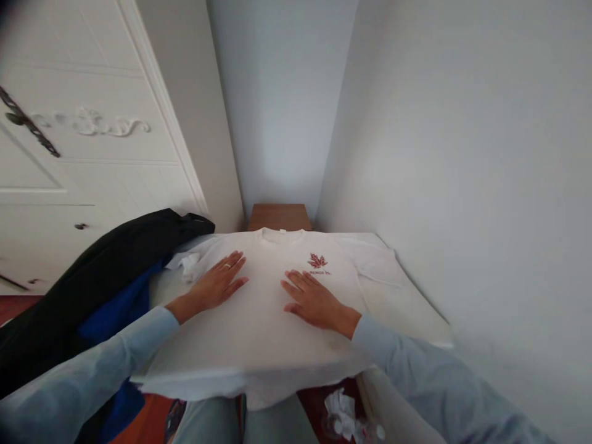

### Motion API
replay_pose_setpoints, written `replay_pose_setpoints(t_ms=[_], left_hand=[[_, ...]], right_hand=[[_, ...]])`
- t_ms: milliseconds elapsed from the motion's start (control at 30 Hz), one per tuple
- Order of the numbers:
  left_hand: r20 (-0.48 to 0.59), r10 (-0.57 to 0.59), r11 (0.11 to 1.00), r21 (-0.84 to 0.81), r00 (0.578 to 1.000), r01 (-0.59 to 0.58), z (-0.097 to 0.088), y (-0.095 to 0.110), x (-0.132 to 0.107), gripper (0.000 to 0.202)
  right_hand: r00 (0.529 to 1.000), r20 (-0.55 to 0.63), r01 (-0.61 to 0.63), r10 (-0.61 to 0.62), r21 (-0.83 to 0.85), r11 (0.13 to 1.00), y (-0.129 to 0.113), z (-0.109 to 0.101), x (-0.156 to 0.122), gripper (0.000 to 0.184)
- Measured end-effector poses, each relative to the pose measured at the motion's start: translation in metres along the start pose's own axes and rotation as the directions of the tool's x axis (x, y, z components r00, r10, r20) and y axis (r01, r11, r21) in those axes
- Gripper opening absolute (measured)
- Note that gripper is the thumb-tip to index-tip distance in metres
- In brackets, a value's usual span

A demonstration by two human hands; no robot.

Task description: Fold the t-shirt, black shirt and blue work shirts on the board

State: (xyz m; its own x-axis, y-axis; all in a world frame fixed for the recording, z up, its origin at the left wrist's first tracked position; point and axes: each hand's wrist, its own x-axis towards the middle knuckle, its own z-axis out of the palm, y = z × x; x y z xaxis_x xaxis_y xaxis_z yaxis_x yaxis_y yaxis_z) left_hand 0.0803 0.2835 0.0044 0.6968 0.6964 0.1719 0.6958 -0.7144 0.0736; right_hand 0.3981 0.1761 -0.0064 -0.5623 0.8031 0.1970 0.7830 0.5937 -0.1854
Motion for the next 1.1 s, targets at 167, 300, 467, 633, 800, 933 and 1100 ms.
replay_pose_setpoints(t_ms=[167, 300, 467, 633, 800, 933, 1100], left_hand=[[0.035, 0.086, 0.996, -0.003, 0.996, -0.086, 0.010, -0.009, -0.042, 0.071], [0.040, 0.075, 0.997, 0.004, 0.996, -0.075, 0.012, -0.026, -0.051, 0.069], [0.040, 0.074, 0.997, 0.017, 0.996, -0.075, 0.011, -0.032, -0.047, 0.067], [0.053, 0.061, 0.998, 0.005, 0.997, -0.061, 0.010, -0.029, -0.040, 0.064], [-0.002, 0.031, 0.999, 0.028, 1.000, -0.031, 0.014, -0.019, -0.026, 0.066], [-0.029, -0.002, 0.998, 0.059, 1.000, 0.004, 0.027, -0.017, -0.024, 0.063], [-0.041, -0.013, 0.998, 0.064, 0.999, 0.016, 0.033, -0.022, -0.027, 0.063]], right_hand=[[0.992, 0.056, -0.114, 0.113, 0.017, 0.993, -0.001, 0.001, -0.053, 0.066], [0.966, 0.050, -0.255, 0.254, 0.015, 0.967, 0.027, -0.013, -0.093, 0.063], [0.926, 0.031, -0.376, 0.375, 0.006, 0.927, 0.055, -0.028, -0.143, 0.064], [0.889, -0.028, -0.456, 0.456, 0.024, 0.890, 0.075, -0.033, -0.161, 0.073], [0.859, -0.133, -0.497, 0.495, 0.017, 0.867, 0.109, -0.042, -0.135, 0.076], [0.879, 0.010, -0.477, 0.477, 0.021, 0.879, 0.132, -0.049, -0.124, 0.083], [0.842, 0.028, -0.539, 0.539, 0.040, 0.841, 0.159, -0.055, -0.155, 0.080]])
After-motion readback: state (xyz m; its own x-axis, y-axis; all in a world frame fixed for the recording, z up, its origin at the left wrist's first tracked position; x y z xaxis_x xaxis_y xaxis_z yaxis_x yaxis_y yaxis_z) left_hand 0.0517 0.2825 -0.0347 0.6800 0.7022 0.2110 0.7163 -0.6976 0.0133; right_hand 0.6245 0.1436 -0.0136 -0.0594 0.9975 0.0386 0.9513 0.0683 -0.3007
